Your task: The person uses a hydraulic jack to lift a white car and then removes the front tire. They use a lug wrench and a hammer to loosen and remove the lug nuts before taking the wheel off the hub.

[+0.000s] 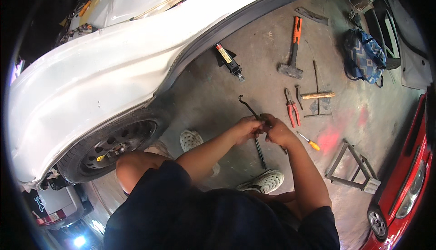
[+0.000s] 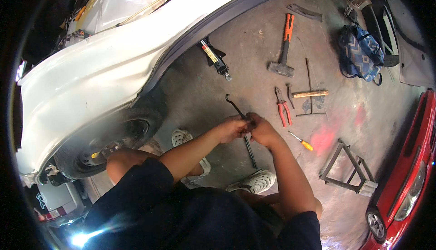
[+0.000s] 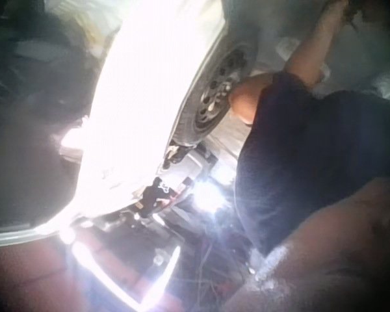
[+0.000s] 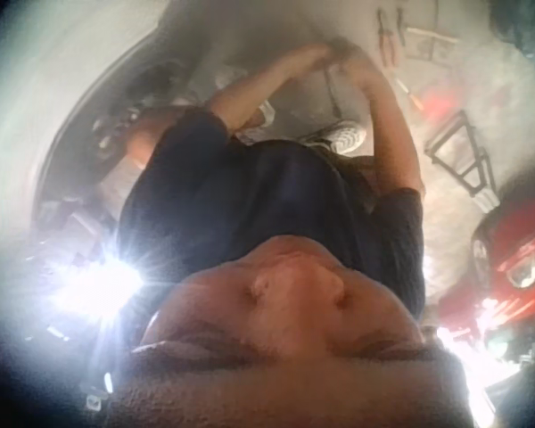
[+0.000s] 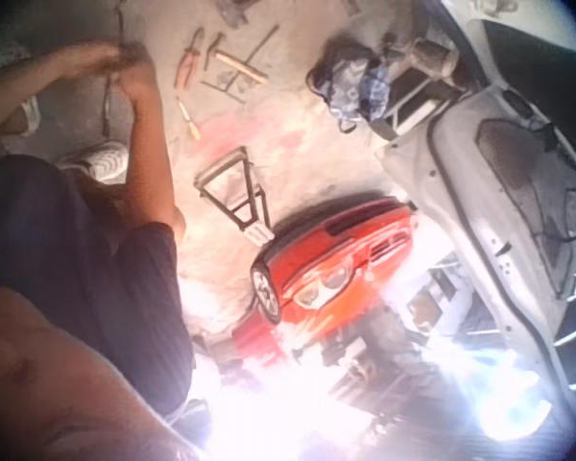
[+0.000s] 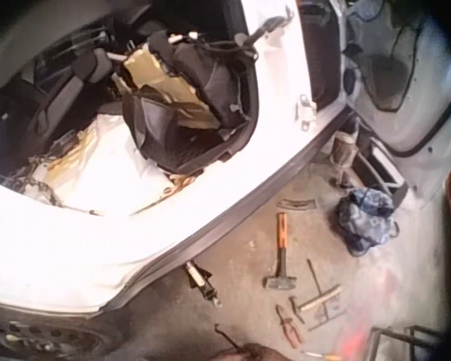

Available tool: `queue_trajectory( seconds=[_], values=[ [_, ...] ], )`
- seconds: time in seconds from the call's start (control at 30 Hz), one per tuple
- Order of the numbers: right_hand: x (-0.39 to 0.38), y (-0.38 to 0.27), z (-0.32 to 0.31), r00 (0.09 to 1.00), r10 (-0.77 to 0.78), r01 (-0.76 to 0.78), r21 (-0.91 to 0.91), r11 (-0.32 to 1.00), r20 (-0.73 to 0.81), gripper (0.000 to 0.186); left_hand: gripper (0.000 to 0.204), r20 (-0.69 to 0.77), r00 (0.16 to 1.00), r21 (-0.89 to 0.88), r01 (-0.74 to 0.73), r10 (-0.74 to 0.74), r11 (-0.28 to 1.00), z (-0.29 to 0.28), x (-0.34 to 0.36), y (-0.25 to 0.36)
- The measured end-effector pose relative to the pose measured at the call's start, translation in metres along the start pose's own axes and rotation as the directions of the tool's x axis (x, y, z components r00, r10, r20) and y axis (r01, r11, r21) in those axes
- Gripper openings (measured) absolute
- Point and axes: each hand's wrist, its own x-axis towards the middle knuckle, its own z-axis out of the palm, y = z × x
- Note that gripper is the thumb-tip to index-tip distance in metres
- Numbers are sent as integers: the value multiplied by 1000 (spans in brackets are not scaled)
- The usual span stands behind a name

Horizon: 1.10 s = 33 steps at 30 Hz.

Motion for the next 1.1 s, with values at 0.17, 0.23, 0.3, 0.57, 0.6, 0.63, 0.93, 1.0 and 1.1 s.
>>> queue_trajectory(
  seconds=[0.17,0.23,0.3,0.57,0.6,0.63,0.93,1.0,1.1],
  values=[
    [24,-39,-11,969,-224,107,-640,761,-104,35,10,-151,980,-252,-162,126,954,-39,12,50],
    [35,-59,-5,959,-238,78,-662,745,-155,35,5,-232,957,-278,-236,173,931,-56,8,70],
    [43,-80,0,955,-243,52,-712,700,-169,35,6,-277,933,-299,-309,228,903,-67,8,86],
    [44,-157,34,960,-86,-175,-811,558,-266,34,13,-303,903,-431,-416,306,801,-95,12,97],
    [42,-163,34,962,-75,-177,-807,564,-264,34,13,-291,903,-414,-416,315,810,-94,10,101],
    [41,-165,35,963,-65,-179,-802,569,-262,33,14,-278,904,-397,-417,326,818,-94,7,105],
    [23,-101,76,935,-152,-158,-758,633,-321,33,26,-232,924,-313,-365,303,877,-71,-9,123],
    [13,-82,87,935,-147,-137,-711,690,-323,31,26,-229,916,-306,-390,330,869,-64,-5,125],
    [9,-47,93,939,-143,-104,-656,748,-312,27,24,-199,925,-347,-376,325,859,-65,14,111]
  ],
)
